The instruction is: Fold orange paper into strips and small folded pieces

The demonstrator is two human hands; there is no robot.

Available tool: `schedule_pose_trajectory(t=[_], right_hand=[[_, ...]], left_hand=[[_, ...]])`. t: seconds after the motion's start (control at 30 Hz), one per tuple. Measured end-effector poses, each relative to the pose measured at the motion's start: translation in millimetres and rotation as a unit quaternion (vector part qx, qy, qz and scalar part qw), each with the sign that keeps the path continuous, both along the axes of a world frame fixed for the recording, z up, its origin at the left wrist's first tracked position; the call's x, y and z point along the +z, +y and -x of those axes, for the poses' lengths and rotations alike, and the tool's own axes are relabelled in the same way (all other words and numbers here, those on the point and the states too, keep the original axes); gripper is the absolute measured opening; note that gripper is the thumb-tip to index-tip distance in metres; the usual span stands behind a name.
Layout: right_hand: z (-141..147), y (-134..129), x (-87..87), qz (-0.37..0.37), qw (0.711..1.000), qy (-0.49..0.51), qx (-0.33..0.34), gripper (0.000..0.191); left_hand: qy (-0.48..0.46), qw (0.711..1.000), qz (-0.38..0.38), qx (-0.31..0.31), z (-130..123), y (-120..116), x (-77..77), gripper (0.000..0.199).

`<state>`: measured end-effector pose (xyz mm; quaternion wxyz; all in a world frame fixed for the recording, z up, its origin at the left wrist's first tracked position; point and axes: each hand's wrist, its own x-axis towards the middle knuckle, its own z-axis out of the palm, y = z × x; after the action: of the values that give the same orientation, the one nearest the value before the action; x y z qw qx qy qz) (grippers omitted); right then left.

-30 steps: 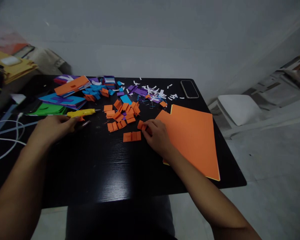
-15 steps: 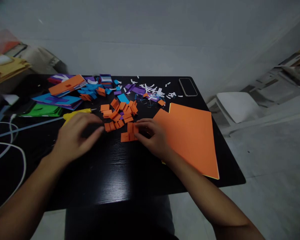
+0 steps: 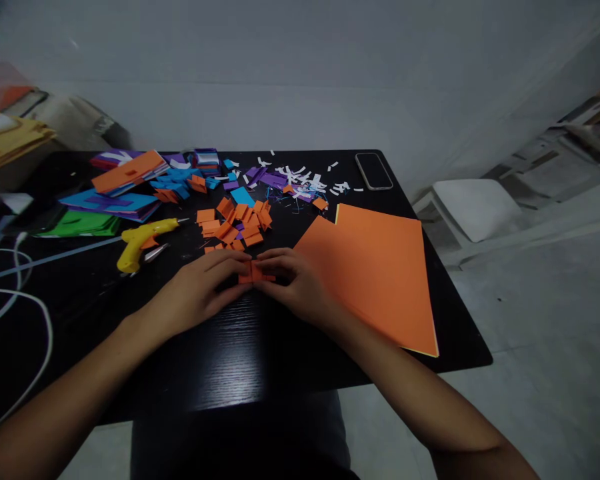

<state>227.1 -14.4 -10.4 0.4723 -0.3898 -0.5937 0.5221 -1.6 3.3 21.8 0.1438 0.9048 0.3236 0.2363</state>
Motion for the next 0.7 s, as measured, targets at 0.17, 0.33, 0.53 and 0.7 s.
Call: schedule_pose_trajectory(t=[0.17,0.33,0.53,0.7], right_hand=[[2.1,-1.8,1.6,-0.012,1.000,-0.018,0.000,0.026],[4.2,-1.9,3.1,0.007,1.000,0.003,-0.007,0.019],[7.2,0.5,1.5,0.145,0.986,0.077,-0.029,0.047],[4.8,0.6,10.2,0.204,0.978,0.045,-0.021,0.049]], left_hand=[[-0.042,0.999,0.029,0.013,-0.8,-0.5,-5.3,0.012],[-0.083,0.996,0.009,0.023,-2.5,-2.0,-7.1,0.010],[-0.078,0.997,-0.027,-0.001,-4.8,-3.8,-12.0,0.017],[-0.053,0.998,-0.032,-0.018,-4.9,-6.1,-16.1,0.026]])
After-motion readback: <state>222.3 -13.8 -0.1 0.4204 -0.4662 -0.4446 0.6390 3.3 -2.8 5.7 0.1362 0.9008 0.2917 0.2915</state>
